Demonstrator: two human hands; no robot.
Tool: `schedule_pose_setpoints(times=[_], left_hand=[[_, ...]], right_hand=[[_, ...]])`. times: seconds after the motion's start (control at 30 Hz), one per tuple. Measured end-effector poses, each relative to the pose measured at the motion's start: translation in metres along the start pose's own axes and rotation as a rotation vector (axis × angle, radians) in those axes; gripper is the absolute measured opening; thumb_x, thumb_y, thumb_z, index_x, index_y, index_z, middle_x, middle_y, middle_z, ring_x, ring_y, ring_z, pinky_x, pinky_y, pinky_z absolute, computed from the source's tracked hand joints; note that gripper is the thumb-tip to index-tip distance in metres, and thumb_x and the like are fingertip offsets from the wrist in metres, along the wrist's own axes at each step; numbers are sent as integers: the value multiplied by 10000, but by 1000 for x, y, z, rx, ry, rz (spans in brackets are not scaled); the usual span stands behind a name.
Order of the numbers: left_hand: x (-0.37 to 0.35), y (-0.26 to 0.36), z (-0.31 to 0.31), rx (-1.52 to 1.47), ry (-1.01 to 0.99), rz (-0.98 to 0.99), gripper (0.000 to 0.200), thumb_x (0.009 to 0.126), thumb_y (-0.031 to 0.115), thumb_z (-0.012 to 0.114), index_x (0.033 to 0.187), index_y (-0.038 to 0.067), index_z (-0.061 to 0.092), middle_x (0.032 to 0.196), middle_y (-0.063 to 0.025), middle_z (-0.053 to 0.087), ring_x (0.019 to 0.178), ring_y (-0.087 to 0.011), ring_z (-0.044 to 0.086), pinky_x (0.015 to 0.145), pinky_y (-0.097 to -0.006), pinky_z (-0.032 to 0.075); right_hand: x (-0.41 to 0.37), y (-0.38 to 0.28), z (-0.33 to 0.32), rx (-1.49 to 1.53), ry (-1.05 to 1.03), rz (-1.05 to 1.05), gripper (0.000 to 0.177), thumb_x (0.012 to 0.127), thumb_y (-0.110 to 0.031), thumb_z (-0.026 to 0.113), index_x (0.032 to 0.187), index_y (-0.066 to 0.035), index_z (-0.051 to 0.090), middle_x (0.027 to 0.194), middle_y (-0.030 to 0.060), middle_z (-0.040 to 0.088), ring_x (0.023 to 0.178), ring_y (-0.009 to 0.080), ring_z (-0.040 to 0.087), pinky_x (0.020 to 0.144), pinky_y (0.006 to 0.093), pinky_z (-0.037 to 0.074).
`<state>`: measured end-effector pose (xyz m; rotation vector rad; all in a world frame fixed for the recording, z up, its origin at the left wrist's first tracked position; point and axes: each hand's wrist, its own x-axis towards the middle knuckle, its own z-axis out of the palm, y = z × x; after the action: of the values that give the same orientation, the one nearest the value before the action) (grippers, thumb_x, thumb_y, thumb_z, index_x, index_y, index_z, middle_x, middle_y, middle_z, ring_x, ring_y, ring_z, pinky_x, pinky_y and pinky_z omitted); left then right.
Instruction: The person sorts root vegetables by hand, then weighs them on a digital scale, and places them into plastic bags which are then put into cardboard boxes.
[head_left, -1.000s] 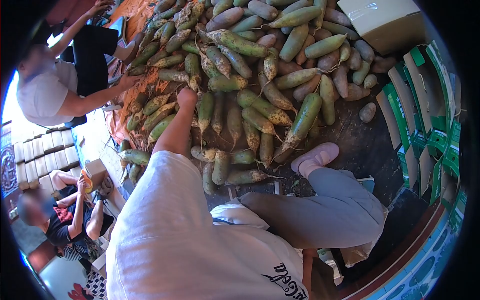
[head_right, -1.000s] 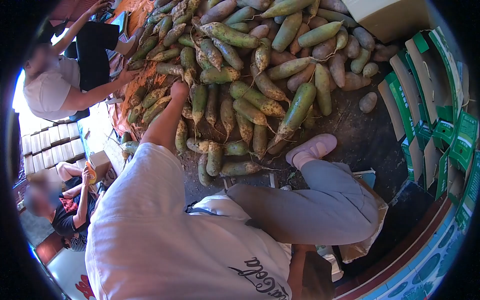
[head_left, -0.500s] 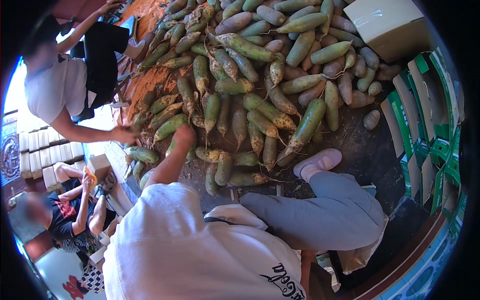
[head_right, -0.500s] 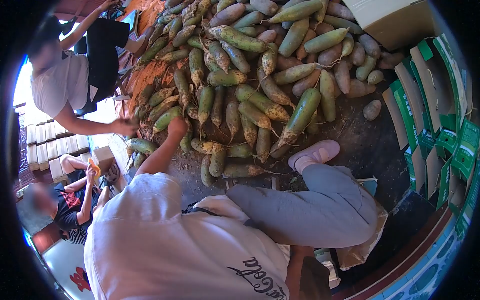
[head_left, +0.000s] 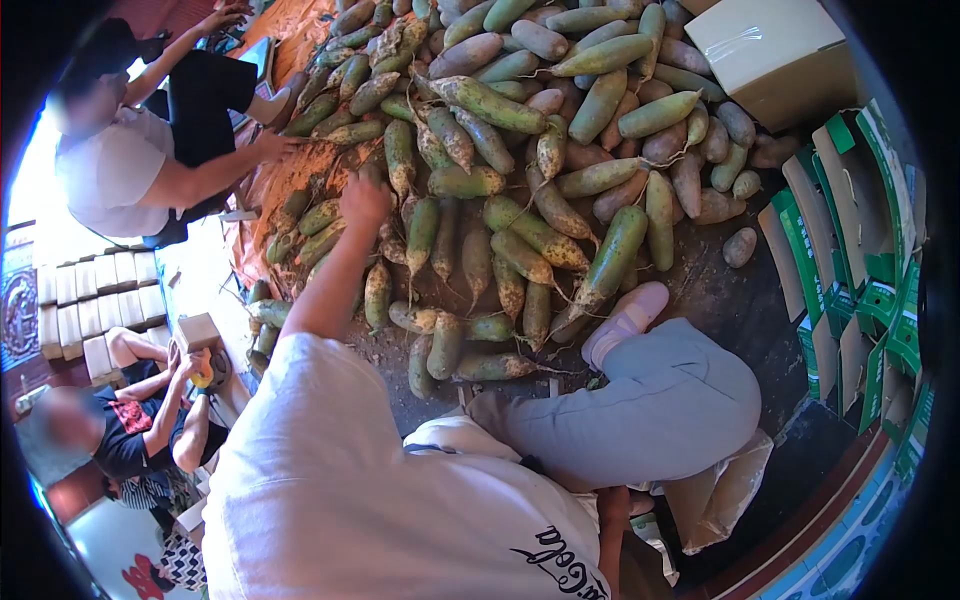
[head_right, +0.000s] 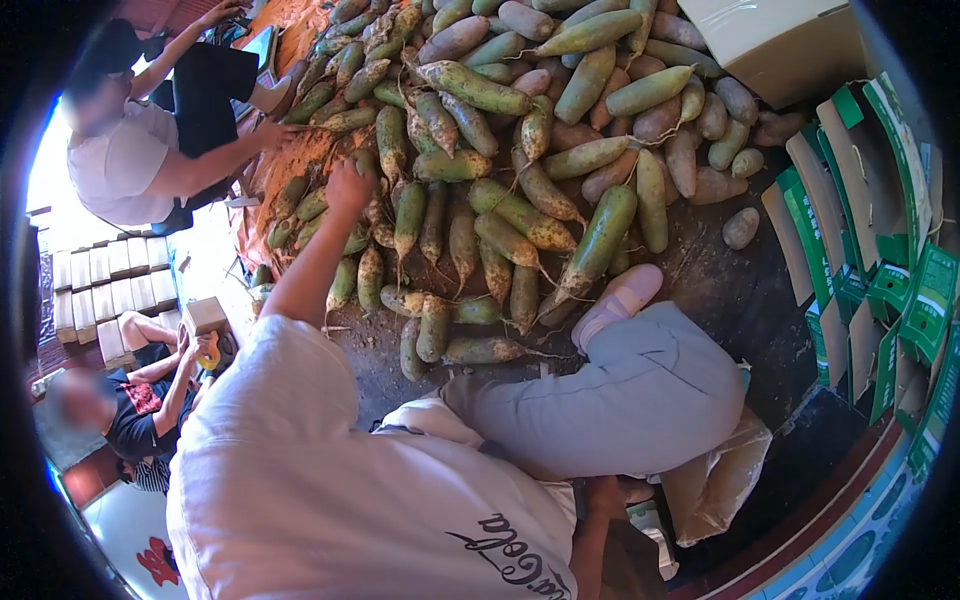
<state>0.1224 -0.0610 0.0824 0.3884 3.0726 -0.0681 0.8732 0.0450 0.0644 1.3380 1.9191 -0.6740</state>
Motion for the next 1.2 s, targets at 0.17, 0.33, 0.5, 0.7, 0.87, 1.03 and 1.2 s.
schedule_pose_setpoints(times=[0.17,0.33,0.5,0.7,0.87,1.03,1.2], left_hand=[[88,21,27,-73,6,20,536,741,294,591,1202,66,444,1282,-133,407,1140,-294,442,899,-417,414],[149,35,33,-93,-34,62,615,742,258,614,1284,84,379,1365,-107,334,1210,-290,380,963,-389,370],[186,35,44,-64,-79,-8,656,745,231,630,1317,81,344,1382,-122,312,1239,-285,353,1008,-365,333],[211,36,54,-49,-101,24,745,735,167,617,1376,121,240,1430,-110,224,1283,-284,292,1036,-353,300],[228,57,40,14,-139,45,758,742,73,555,1399,151,183,1454,-94,165,1304,-274,257,1050,-355,278],[258,60,58,71,-188,5,755,740,30,495,1405,178,171,1467,-80,129,1320,-270,224,1058,-362,261],[295,40,99,55,-200,-10,721,754,45,457,1403,208,185,1464,-89,126,1311,-282,243,1052,-368,268]], right_hand=[[-2,-2,-2,-26,20,-92,360,825,-297,504,1070,-39,559,1110,195,562,1011,374,534,808,451,441],[-25,-94,-117,468,340,-5,444,812,-251,531,1167,12,486,1158,197,534,1021,296,541,827,413,440],[32,-130,-303,412,781,89,349,932,-224,401,1087,75,495,979,179,571,893,255,548,816,348,416],[148,-243,-407,474,483,-549,165,828,-3,499,983,23,546,934,119,570,875,218,573,780,303,448],[162,-291,-412,365,368,-695,161,794,-4,525,953,8,550,912,138,563,847,265,571,760,323,446],[150,-248,-394,317,262,-564,173,783,-1,535,955,6,550,885,154,553,819,297,565,733,334,447],[118,-188,-343,438,109,-389,187,766,-14,565,952,11,555,874,164,568,800,296,573,707,327,447]])
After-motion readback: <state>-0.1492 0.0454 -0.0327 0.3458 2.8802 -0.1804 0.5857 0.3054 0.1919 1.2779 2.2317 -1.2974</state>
